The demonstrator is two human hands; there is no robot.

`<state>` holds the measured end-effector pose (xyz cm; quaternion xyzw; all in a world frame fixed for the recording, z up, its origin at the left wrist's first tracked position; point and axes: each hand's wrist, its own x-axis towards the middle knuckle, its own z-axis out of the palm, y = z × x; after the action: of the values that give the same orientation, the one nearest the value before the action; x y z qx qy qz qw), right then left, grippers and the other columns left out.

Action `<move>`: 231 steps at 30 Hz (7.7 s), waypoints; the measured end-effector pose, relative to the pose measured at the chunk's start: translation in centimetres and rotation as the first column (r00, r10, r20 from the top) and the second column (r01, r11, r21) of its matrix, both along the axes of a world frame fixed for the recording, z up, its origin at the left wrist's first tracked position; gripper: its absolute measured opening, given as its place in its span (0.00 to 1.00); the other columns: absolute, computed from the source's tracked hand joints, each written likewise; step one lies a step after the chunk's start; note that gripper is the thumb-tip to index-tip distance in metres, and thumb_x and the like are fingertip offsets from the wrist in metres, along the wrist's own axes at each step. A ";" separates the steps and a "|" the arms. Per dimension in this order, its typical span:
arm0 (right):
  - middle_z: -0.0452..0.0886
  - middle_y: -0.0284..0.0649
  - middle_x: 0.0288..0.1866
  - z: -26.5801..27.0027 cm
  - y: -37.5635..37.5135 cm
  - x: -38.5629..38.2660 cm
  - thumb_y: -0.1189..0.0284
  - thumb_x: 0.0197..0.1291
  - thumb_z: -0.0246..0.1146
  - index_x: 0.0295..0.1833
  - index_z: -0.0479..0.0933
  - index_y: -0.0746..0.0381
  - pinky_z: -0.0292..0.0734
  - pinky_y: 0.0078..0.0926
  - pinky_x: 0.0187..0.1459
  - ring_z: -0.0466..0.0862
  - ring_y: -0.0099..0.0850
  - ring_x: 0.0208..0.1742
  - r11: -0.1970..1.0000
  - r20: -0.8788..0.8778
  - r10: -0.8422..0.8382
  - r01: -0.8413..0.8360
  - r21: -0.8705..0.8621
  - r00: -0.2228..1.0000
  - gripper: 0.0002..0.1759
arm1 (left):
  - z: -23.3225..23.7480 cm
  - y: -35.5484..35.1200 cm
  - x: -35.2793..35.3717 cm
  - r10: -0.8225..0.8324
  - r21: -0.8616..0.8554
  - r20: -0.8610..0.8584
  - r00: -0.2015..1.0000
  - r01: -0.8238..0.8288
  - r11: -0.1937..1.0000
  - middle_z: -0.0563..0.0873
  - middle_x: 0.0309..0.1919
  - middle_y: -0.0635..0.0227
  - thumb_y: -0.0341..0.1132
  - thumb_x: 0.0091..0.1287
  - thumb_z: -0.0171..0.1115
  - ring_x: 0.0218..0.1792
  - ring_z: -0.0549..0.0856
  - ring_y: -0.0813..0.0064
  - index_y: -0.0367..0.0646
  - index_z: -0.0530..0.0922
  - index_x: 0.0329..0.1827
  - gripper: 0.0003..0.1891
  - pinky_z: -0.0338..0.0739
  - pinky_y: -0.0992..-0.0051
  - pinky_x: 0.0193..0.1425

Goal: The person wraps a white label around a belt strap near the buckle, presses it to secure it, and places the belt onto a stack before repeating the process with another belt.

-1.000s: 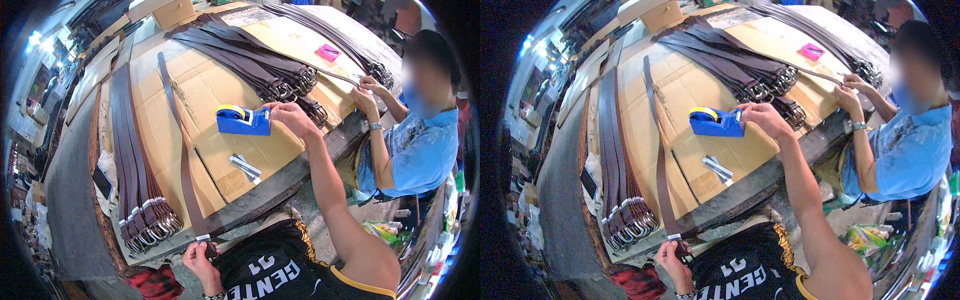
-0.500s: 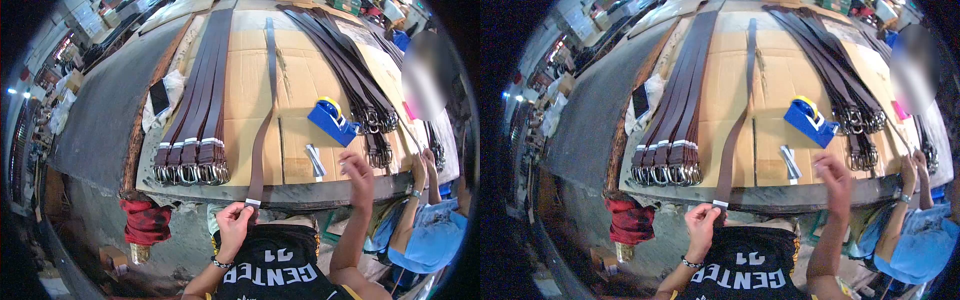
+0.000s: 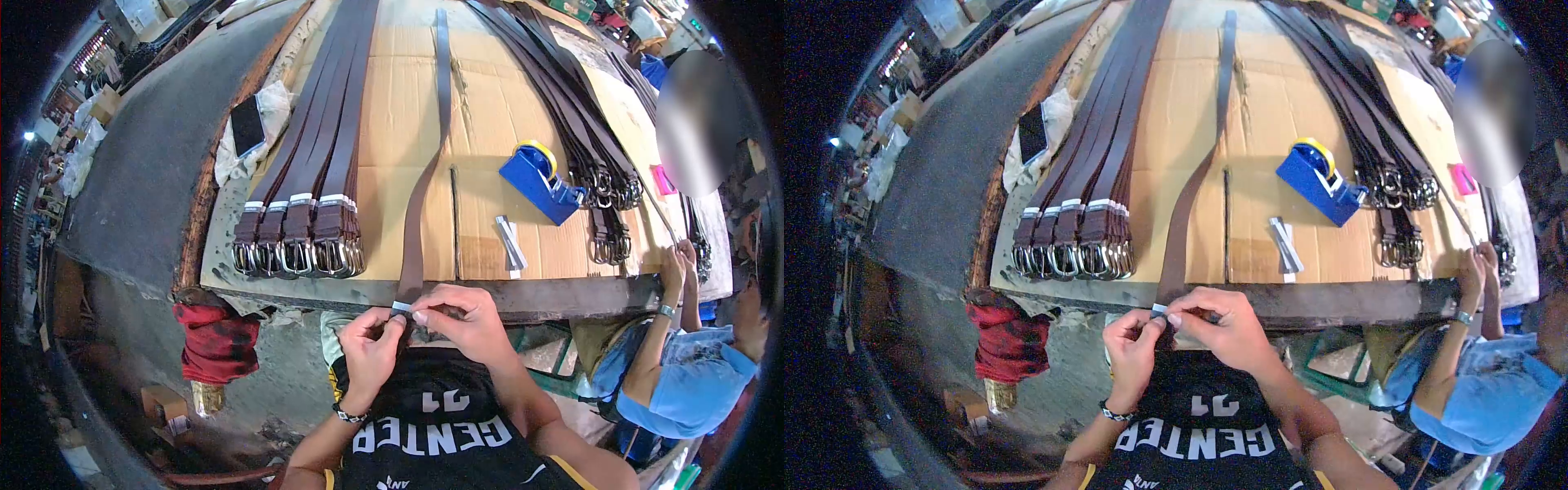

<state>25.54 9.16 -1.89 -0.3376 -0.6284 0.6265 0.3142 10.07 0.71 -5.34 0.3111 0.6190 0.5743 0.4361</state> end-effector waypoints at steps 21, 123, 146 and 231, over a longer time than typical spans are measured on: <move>0.84 0.35 0.31 0.4 0.1 -1.2 0.81 0.60 0.69 0.60 0.78 0.64 0.74 0.20 0.34 0.79 0.20 0.29 0.990 0.144 -0.030 0.010 0.139 0.989 0.22 | 0.2 0.3 0.4 -0.024 0.076 -0.163 0.986 0.037 0.996 0.79 0.20 0.78 0.26 0.64 0.68 0.23 0.70 0.91 0.32 0.84 0.34 0.05 0.64 0.81 0.25; 0.80 0.33 0.28 -4.8 -0.6 0.1 0.73 0.68 0.67 0.38 0.76 0.68 0.75 0.19 0.27 0.81 0.18 0.27 0.925 -0.043 -0.110 0.087 -0.371 0.993 0.10 | -0.6 1.4 2.1 -0.016 -0.075 0.077 0.997 0.022 0.997 0.80 0.32 0.78 0.33 0.78 0.56 0.34 0.73 0.89 0.38 0.79 0.38 0.10 0.68 0.83 0.40; 0.78 0.32 0.28 -5.6 0.0 0.3 0.72 0.69 0.66 0.37 0.74 0.67 0.78 0.19 0.27 0.81 0.18 0.27 0.912 -0.093 -0.093 0.047 -0.407 0.991 0.11 | -1.9 1.9 0.7 0.041 -0.137 0.299 0.953 0.000 0.991 0.84 0.34 0.72 0.32 0.77 0.56 0.35 0.79 0.82 0.40 0.81 0.38 0.09 0.73 0.77 0.44; 0.73 0.29 0.21 -4.4 1.3 1.0 0.71 0.70 0.62 0.33 0.76 0.66 0.65 0.19 0.25 0.71 0.18 0.23 0.952 0.047 0.094 -0.076 -0.298 0.995 0.12 | -1.7 2.1 -0.5 -0.137 0.047 -0.162 0.977 0.146 0.988 0.69 0.22 0.83 0.39 0.79 0.58 0.25 0.64 0.90 0.36 0.78 0.33 0.16 0.57 0.80 0.26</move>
<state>26.53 10.43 -6.27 -0.3721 -0.5508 0.7158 0.2141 9.61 2.81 -7.04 0.4116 0.6107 0.5333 0.4162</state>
